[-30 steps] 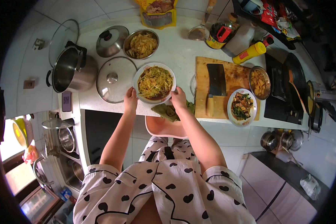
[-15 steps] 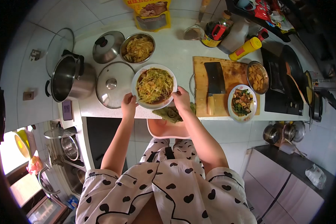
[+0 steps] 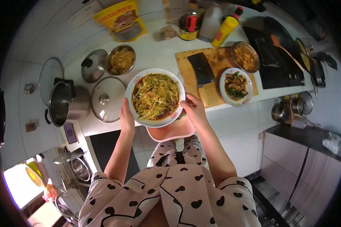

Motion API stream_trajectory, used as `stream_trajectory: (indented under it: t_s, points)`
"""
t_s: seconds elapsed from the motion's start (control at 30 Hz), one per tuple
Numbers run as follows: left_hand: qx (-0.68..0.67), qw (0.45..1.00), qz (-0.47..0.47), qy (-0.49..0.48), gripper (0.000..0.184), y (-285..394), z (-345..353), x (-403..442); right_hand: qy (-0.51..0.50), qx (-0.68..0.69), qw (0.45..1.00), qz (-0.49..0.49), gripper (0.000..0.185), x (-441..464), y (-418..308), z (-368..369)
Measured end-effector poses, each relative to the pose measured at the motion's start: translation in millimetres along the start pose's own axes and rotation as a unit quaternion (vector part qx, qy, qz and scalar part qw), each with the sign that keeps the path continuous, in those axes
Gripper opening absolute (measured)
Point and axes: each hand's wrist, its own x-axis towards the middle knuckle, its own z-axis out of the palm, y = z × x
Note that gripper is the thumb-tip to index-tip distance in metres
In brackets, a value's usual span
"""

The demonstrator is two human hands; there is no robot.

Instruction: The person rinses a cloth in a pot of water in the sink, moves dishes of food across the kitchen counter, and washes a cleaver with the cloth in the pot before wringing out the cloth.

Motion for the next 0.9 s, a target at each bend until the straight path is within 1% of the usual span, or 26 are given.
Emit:
stream_trajectory:
  t_s: [0.07,0.17,0.2,0.3,0.37,0.4,0.5,0.6,0.67,0.73,0.8,0.83,0.9]
  points:
    - [-0.035,0.999,0.005,-0.026,0.057,2,16,-11,0.013,0.011,1.0,-0.005,0.022,-15,-12,-17]
    - [-0.027,0.998,0.028,-0.047,0.056,9,49,-37,0.034,0.055,0.998,-0.024,0.028,-27,-14,-50]
    - [0.002,0.998,0.03,-0.058,0.057,8,56,-43,0.041,0.071,0.996,-0.024,0.03,-34,-19,-59]
    - [-0.055,0.994,0.04,-0.09,0.057,-2,97,-64,0.065,0.111,0.991,-0.02,0.034,-51,-32,-91]
    - [-0.05,0.993,0.037,-0.098,0.056,-8,127,-80,0.083,0.127,0.988,-0.022,0.036,-60,-37,-120]
    - [-0.05,0.993,0.029,-0.103,0.055,-6,144,-92,0.093,0.141,0.985,-0.038,0.035,-65,-39,-135]
    - [-0.062,0.99,0.018,-0.126,0.054,-12,197,-124,0.095,0.13,0.986,-0.045,0.034,-87,-58,-192]
    - [-0.093,0.983,0.018,-0.159,0.055,-36,254,-144,0.088,0.093,0.988,-0.086,0.033,-101,-70,-259]
    - [-0.1,0.977,0.021,-0.187,0.055,-50,288,-156,0.122,0.087,0.984,-0.097,0.032,-112,-77,-295]
    - [-0.104,0.973,0.003,-0.208,0.054,-53,323,-171,0.161,0.078,0.978,-0.105,0.033,-130,-92,-327]
    - [-0.112,0.968,-0.017,-0.225,0.054,-57,357,-186,0.203,0.036,0.974,-0.095,0.035,-151,-107,-356]
    - [-0.117,0.963,-0.02,-0.242,0.056,-59,372,-193,0.222,0.015,0.971,-0.087,0.036,-157,-112,-370]
    - [-0.124,0.955,-0.027,-0.267,0.062,-67,401,-203,0.247,0.027,0.964,-0.097,0.035,-158,-111,-401]
